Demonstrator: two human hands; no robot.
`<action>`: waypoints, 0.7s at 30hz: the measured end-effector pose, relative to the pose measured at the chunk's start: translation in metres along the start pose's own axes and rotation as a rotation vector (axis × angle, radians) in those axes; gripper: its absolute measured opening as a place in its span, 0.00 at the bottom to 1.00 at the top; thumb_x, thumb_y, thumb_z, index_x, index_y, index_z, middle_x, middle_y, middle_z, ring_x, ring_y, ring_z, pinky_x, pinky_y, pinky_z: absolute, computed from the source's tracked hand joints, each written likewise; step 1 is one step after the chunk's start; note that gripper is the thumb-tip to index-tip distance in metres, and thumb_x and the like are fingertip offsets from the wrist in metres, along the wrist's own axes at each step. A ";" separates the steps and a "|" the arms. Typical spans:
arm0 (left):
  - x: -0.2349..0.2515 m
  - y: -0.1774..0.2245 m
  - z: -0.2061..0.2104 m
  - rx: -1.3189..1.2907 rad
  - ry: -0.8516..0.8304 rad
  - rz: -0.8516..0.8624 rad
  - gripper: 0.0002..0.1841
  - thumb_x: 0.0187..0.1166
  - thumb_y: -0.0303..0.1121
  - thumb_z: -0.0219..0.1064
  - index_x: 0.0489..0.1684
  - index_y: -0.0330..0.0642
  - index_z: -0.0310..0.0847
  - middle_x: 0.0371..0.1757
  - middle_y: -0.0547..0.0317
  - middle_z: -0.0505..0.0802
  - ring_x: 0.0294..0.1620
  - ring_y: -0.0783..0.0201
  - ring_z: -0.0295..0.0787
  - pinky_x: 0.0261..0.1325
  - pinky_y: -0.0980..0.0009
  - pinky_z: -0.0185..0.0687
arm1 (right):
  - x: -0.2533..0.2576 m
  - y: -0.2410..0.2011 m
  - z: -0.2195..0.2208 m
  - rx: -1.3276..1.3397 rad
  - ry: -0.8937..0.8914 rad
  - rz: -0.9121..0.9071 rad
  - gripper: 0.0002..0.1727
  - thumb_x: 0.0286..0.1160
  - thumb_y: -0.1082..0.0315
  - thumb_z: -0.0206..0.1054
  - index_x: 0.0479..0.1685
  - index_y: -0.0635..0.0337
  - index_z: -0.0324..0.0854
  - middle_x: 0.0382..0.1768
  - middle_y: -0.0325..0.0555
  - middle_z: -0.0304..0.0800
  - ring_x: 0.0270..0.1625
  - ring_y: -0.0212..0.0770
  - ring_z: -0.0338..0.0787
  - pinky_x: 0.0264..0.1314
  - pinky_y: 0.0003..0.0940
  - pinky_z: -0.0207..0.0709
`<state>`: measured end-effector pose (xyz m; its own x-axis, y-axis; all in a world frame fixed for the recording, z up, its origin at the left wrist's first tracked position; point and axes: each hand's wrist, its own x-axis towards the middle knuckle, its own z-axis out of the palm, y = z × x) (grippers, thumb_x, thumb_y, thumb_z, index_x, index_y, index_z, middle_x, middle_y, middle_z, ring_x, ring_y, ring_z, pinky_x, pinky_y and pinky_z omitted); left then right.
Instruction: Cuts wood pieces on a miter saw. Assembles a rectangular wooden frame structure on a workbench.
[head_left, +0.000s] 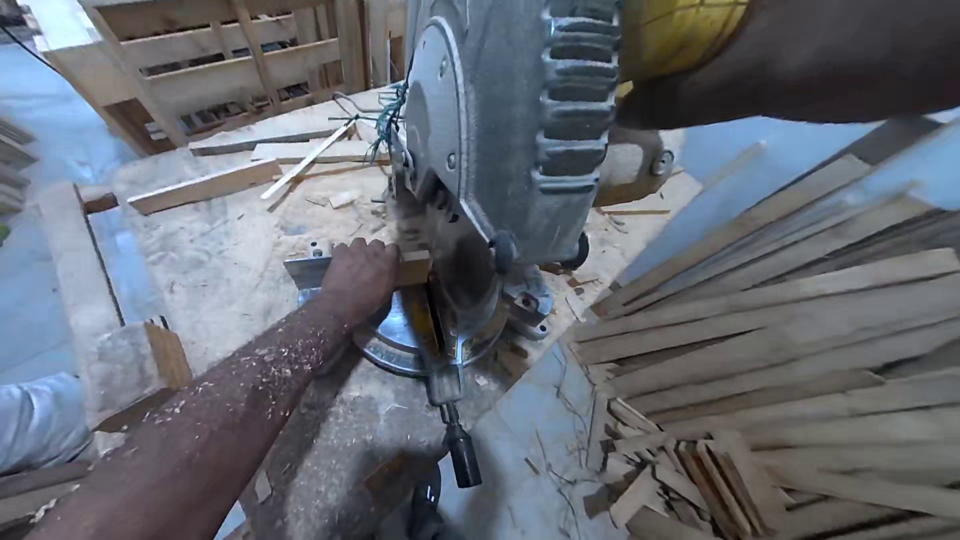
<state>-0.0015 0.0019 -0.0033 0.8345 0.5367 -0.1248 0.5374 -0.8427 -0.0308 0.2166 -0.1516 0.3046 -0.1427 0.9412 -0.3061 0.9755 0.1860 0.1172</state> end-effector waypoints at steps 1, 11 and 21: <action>0.002 -0.003 0.004 -0.004 0.020 0.005 0.15 0.86 0.39 0.58 0.60 0.39 0.80 0.57 0.41 0.89 0.62 0.36 0.85 0.56 0.38 0.81 | -0.008 -0.010 0.003 0.075 0.051 0.075 0.11 0.74 0.51 0.68 0.23 0.35 0.86 0.20 0.33 0.80 0.24 0.26 0.81 0.21 0.32 0.72; 0.012 -0.014 0.028 0.011 0.166 0.046 0.19 0.87 0.50 0.57 0.51 0.43 0.82 0.47 0.44 0.90 0.54 0.39 0.87 0.50 0.43 0.82 | -0.030 -0.043 0.052 0.172 0.446 0.333 0.12 0.57 0.44 0.71 0.26 0.38 0.78 0.17 0.28 0.75 0.17 0.26 0.76 0.14 0.33 0.65; 0.014 -0.010 0.022 -0.021 0.100 0.022 0.17 0.86 0.48 0.59 0.53 0.44 0.82 0.51 0.45 0.90 0.61 0.39 0.85 0.54 0.42 0.80 | -0.033 -0.049 0.051 0.207 0.400 0.370 0.13 0.55 0.45 0.74 0.31 0.37 0.80 0.20 0.28 0.77 0.21 0.24 0.77 0.17 0.33 0.69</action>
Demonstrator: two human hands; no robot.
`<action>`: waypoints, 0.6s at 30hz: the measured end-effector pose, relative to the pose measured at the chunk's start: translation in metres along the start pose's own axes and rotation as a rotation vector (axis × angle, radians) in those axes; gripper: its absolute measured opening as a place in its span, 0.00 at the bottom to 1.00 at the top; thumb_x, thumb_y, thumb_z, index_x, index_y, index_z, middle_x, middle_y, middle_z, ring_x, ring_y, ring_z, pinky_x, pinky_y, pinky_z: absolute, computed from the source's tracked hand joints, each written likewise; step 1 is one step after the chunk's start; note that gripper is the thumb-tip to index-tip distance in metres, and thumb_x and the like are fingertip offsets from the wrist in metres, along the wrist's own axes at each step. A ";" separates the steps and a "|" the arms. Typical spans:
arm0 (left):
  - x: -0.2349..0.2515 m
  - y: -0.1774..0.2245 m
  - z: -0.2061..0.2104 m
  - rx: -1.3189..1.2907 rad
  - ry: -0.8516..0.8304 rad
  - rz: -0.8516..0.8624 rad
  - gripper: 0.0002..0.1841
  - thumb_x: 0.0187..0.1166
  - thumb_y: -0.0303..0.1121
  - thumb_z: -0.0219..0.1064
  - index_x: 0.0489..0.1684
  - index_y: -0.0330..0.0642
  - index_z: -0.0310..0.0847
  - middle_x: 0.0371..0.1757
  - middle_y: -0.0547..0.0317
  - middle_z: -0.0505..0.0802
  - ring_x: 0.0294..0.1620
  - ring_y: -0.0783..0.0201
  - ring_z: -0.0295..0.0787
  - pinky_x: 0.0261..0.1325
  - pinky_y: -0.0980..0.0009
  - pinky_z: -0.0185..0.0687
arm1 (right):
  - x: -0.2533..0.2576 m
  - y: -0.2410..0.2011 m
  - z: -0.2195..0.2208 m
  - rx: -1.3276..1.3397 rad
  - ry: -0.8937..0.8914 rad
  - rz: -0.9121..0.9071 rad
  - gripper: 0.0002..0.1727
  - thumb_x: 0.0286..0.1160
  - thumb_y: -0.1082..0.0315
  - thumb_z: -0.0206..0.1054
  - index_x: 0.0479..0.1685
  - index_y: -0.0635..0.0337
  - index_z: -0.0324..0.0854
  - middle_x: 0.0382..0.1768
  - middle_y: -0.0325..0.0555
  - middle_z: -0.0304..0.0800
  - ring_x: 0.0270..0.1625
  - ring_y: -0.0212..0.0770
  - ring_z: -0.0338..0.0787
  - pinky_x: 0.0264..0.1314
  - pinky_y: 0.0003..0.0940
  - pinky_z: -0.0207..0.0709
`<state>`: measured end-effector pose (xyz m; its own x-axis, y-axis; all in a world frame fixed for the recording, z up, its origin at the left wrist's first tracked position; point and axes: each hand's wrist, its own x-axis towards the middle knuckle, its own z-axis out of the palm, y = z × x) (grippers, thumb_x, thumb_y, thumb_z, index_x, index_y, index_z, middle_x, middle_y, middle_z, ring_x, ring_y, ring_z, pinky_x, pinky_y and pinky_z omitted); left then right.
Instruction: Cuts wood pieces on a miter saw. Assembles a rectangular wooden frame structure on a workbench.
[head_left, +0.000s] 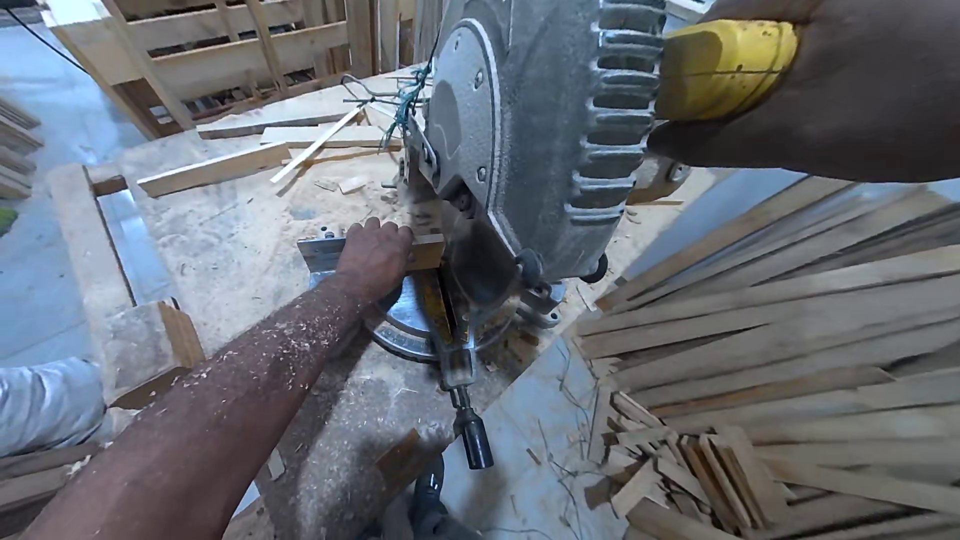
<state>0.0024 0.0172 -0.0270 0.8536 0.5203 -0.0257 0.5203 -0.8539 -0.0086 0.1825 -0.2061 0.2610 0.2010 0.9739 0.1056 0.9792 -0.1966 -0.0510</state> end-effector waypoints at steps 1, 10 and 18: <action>0.000 0.000 -0.002 -0.010 -0.005 0.000 0.18 0.86 0.48 0.59 0.54 0.43 0.82 0.52 0.44 0.90 0.62 0.38 0.85 0.55 0.40 0.80 | 0.001 -0.001 -0.002 -0.007 -0.009 0.003 0.13 0.55 0.45 0.74 0.31 0.38 0.81 0.20 0.28 0.77 0.21 0.24 0.77 0.18 0.33 0.69; -0.002 0.001 0.002 -0.013 0.041 -0.008 0.16 0.87 0.44 0.56 0.54 0.43 0.82 0.51 0.44 0.90 0.61 0.38 0.85 0.55 0.41 0.79 | 0.007 -0.021 -0.013 -0.038 -0.123 0.173 0.11 0.51 0.48 0.81 0.29 0.30 0.83 0.16 0.28 0.82 0.17 0.21 0.82 0.13 0.31 0.77; -0.001 0.000 0.007 -0.015 0.065 0.000 0.16 0.87 0.45 0.55 0.54 0.44 0.82 0.51 0.46 0.90 0.60 0.39 0.85 0.54 0.42 0.79 | 0.000 -0.014 0.000 -0.095 -0.019 0.109 0.18 0.49 0.42 0.78 0.37 0.35 0.83 0.21 0.29 0.81 0.22 0.25 0.83 0.19 0.37 0.77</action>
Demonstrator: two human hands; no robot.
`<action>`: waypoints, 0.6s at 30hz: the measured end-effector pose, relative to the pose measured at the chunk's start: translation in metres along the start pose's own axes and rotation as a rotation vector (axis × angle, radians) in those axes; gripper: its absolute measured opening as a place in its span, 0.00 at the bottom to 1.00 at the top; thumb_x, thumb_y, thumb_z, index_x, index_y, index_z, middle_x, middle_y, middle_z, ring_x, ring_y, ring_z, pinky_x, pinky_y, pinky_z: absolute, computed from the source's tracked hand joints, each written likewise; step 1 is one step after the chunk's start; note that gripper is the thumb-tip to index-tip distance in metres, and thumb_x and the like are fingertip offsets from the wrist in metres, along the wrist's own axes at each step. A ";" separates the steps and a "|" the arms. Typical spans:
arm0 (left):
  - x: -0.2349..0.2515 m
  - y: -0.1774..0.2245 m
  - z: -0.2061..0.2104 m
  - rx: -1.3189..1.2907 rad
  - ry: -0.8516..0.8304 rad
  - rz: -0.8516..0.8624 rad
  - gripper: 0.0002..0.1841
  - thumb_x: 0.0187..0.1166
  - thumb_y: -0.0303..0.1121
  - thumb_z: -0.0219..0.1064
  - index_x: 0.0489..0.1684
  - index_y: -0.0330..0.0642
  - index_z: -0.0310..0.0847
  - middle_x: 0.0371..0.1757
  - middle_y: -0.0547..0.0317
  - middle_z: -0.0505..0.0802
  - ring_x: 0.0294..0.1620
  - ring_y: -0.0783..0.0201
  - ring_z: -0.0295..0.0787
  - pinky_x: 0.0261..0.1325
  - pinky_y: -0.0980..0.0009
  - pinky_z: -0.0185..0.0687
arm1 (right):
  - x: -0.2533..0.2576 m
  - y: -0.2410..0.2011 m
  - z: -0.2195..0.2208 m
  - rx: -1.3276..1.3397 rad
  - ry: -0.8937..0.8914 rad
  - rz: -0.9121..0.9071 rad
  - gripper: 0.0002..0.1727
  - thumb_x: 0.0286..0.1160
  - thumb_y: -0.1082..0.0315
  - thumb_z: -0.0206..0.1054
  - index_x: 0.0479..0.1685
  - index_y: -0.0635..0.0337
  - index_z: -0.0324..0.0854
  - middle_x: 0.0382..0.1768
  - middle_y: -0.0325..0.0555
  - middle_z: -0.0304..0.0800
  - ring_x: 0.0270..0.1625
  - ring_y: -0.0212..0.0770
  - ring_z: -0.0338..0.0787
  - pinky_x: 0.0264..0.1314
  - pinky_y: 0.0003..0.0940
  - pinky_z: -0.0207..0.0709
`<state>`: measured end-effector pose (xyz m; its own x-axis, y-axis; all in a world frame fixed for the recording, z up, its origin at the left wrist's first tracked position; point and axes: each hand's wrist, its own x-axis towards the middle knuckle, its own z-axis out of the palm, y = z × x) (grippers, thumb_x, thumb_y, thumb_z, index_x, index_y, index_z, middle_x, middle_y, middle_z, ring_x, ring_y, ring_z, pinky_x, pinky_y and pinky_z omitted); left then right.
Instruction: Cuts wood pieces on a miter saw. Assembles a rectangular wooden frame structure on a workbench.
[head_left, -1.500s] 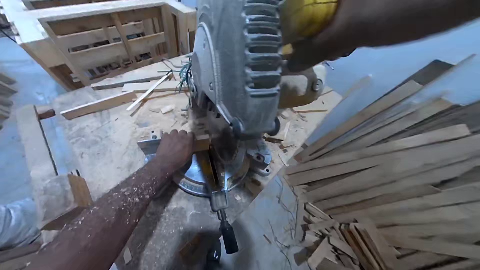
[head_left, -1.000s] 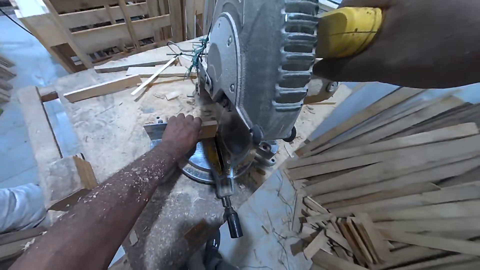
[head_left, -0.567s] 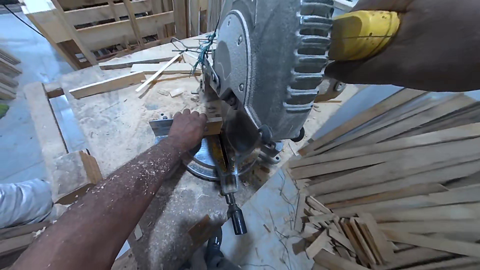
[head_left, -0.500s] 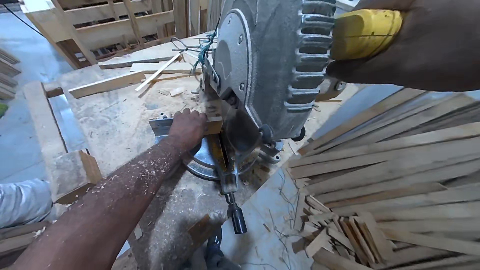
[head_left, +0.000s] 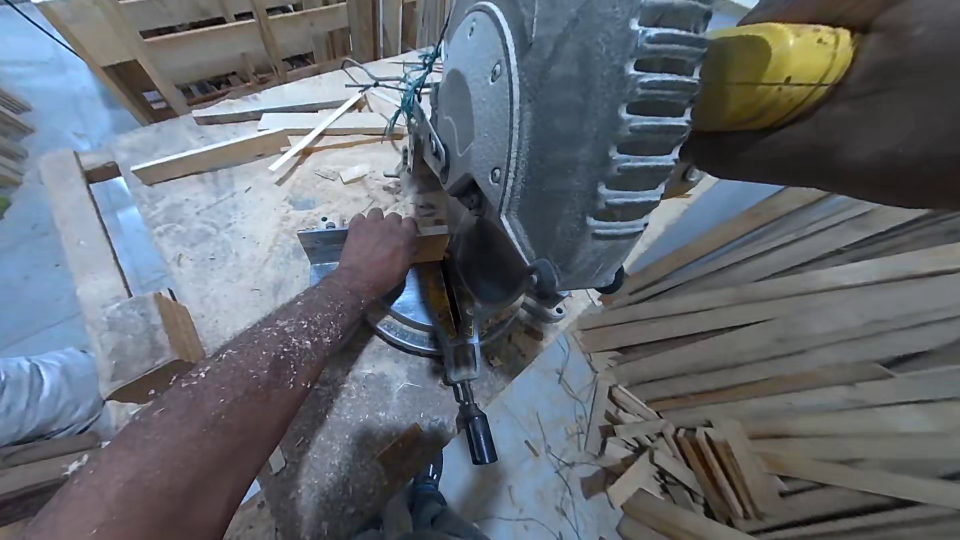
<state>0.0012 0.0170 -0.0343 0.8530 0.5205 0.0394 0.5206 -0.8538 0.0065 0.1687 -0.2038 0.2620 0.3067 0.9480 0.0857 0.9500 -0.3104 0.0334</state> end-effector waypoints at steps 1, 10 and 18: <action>0.000 0.000 0.000 -0.003 0.008 0.005 0.17 0.87 0.45 0.55 0.54 0.43 0.82 0.51 0.46 0.90 0.59 0.39 0.85 0.54 0.42 0.79 | -0.006 0.002 0.005 -0.004 0.044 -0.074 0.18 0.49 0.43 0.76 0.34 0.41 0.82 0.21 0.32 0.79 0.23 0.30 0.82 0.20 0.42 0.74; -0.004 -0.001 0.001 -0.021 0.056 0.014 0.13 0.85 0.42 0.57 0.49 0.44 0.82 0.47 0.47 0.90 0.56 0.41 0.86 0.54 0.44 0.79 | -0.066 0.024 0.096 -0.007 0.213 -0.048 0.25 0.58 0.37 0.67 0.40 0.47 0.82 0.27 0.44 0.84 0.26 0.47 0.86 0.21 0.54 0.74; -0.005 0.003 0.003 -0.040 0.094 -0.026 0.16 0.87 0.45 0.57 0.50 0.43 0.83 0.47 0.47 0.90 0.56 0.42 0.86 0.53 0.46 0.77 | -0.094 0.018 0.134 -0.030 0.282 -0.054 0.26 0.62 0.40 0.67 0.38 0.56 0.81 0.31 0.49 0.84 0.33 0.53 0.88 0.28 0.57 0.77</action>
<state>-0.0010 0.0119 -0.0378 0.8310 0.5402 0.1327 0.5390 -0.8410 0.0482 0.1646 -0.2888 0.1210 0.2236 0.9073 0.3562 0.9610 -0.2661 0.0747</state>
